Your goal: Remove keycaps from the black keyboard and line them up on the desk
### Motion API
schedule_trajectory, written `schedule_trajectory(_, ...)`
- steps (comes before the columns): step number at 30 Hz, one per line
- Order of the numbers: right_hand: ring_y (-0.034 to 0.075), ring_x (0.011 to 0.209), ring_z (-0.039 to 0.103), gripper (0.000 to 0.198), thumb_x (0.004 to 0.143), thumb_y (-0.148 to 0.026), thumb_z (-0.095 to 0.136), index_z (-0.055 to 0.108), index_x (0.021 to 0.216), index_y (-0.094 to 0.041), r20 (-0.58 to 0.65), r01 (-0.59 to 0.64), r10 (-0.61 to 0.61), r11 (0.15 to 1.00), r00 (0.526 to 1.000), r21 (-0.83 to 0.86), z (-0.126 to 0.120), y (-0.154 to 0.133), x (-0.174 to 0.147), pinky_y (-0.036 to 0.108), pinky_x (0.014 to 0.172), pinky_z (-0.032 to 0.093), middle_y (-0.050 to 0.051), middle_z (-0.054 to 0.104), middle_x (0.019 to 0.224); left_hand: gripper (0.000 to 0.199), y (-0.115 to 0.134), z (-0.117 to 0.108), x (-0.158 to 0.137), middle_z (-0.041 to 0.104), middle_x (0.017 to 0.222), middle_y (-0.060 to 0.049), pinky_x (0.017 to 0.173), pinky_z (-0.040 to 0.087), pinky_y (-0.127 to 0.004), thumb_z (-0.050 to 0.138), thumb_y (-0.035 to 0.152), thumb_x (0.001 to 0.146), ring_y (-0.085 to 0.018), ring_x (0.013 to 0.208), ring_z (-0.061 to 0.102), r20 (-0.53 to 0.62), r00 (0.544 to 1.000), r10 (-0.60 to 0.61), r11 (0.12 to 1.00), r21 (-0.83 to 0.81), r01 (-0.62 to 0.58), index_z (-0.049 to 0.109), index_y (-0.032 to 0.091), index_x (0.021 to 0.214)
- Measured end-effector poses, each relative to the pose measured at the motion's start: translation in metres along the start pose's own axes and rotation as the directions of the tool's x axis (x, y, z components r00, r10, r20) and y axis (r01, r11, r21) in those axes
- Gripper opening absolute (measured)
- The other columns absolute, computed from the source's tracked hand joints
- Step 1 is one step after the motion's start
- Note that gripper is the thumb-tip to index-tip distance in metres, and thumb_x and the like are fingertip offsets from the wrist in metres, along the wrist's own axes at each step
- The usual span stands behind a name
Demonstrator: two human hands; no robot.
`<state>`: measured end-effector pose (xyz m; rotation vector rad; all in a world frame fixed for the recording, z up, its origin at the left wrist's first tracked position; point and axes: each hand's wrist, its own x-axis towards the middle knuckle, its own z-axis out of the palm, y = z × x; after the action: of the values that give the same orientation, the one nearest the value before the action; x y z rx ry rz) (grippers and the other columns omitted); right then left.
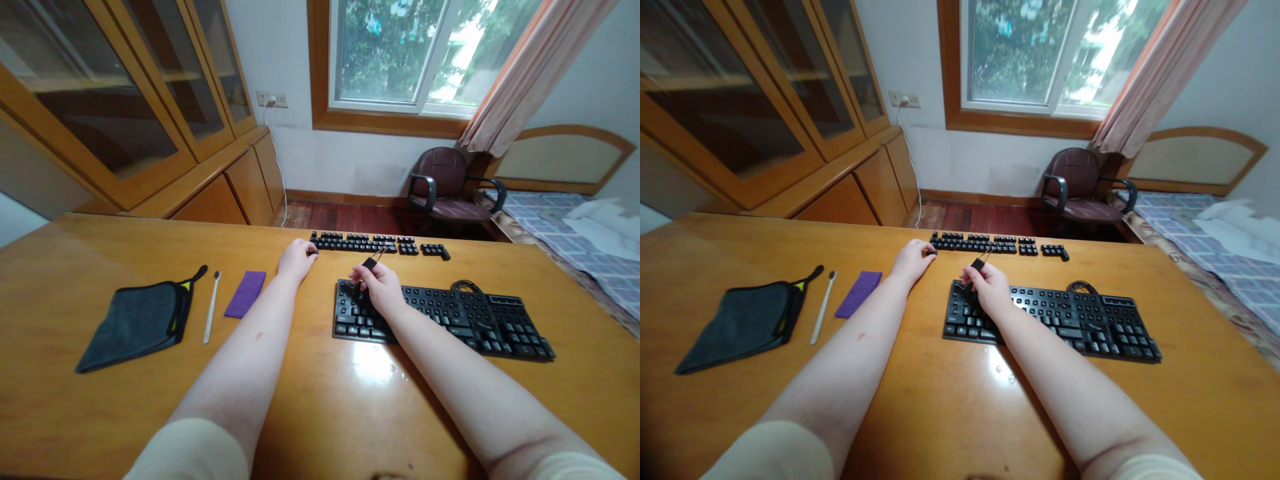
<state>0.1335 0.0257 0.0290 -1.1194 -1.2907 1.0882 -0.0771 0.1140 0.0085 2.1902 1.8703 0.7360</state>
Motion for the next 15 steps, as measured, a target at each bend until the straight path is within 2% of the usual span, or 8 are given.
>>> schedule_trajectory(6,0.017,0.064,0.063,0.031,0.077,-0.046,0.061,0.066,0.078,-0.016,0.007,-0.002,0.002,1.000,1.000,0.009,0.0000,0.0006,0.0001,0.024,0.049,0.043,0.006,0.069,0.072,0.015,-0.0008,-0.0004,-0.0002,0.061,0.100,-0.004,0.085,0.045,-0.030,0.065,0.028,0.075,-0.022,0.096,0.058,-0.007,1.000,-0.011,1.000,-0.008,0.011,0.066,0.024,0.089)
schedule_trajectory(11,0.017,0.065,0.063,0.030,0.077,-0.046,0.061,0.066,0.078,-0.016,0.006,-0.006,0.006,1.000,1.000,0.011,0.0001,0.0015,0.0004,0.024,0.050,0.043,0.006,0.069,0.072,0.036,-0.0022,0.0009,0.0008,0.060,0.107,-0.006,0.087,0.045,-0.031,0.067,0.024,0.074,-0.021,0.099,0.058,-0.033,0.998,-0.044,0.999,-0.028,0.043,0.058,0.023,0.108)
schedule_trajectory(15,0.017,0.065,0.063,0.030,0.077,-0.046,0.061,0.066,0.078,-0.016,0.005,-0.006,0.006,1.000,1.000,0.003,-0.0001,0.0018,0.0003,0.024,0.050,0.043,0.006,0.069,0.072,0.040,-0.0030,0.0003,0.0009,0.060,0.109,-0.005,0.088,0.044,-0.030,0.068,0.021,0.072,-0.020,0.101,0.058,-0.041,0.997,-0.065,0.997,-0.041,0.064,0.055,0.023,0.110)
